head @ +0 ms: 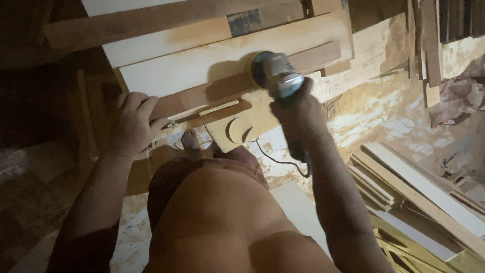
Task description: The person uses an orbital sander to smooth the surface of a wooden plank placed on a workbench. They hold the plank steady with their left hand while moving the sander back and forth along its length.
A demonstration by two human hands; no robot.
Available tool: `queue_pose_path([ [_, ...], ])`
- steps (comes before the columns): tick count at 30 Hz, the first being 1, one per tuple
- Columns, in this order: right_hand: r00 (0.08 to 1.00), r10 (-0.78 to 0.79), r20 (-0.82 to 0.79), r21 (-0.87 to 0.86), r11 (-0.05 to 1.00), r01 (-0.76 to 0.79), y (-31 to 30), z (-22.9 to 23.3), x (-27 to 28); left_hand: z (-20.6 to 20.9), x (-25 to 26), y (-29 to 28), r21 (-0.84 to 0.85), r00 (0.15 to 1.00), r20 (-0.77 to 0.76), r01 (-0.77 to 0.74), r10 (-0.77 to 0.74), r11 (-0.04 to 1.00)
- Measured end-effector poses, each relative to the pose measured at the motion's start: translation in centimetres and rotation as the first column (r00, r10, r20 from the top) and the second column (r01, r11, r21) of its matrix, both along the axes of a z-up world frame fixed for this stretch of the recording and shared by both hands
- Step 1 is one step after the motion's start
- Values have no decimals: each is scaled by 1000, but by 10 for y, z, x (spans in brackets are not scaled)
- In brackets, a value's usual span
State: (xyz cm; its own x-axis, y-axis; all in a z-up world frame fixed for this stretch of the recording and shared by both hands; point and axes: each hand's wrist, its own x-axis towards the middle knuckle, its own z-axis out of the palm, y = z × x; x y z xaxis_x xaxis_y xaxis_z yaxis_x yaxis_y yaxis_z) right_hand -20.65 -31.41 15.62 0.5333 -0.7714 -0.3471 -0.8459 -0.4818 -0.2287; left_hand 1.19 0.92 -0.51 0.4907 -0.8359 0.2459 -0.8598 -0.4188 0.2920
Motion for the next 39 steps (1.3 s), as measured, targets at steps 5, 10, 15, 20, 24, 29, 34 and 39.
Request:
queue_pose_path([
  [5,1000,-11,23,-43,999,12,-54,-12,-24,-7,-6,2,57,999,1,-36,36,998],
  [10,988,45,151,-134,991,-25,-94,-19,-46,2,-6,0,139,995,86,-53,41,989],
  [15,993,-86,77,-55,994,90,-135,-7,-61,7,-10,-1,180,994,74,-89,77,980],
  [20,973,-230,36,-10,973,230,-172,0,-72,28,-10,-7,138,998,-38,-45,51,989],
  [24,970,-239,39,46,970,237,-178,7,-80,24,-8,-4,160,998,39,-58,52,985],
  [29,900,-395,184,85,919,385,-182,-3,-115,20,-9,-20,241,993,82,-107,89,965],
  [34,801,-530,280,102,846,524,-174,-20,-190,66,-30,-121,314,991,-85,-76,108,946],
  [39,700,-602,384,208,795,570,-137,-32,-256,48,-50,-217,430,979,67,143,-190,891],
])
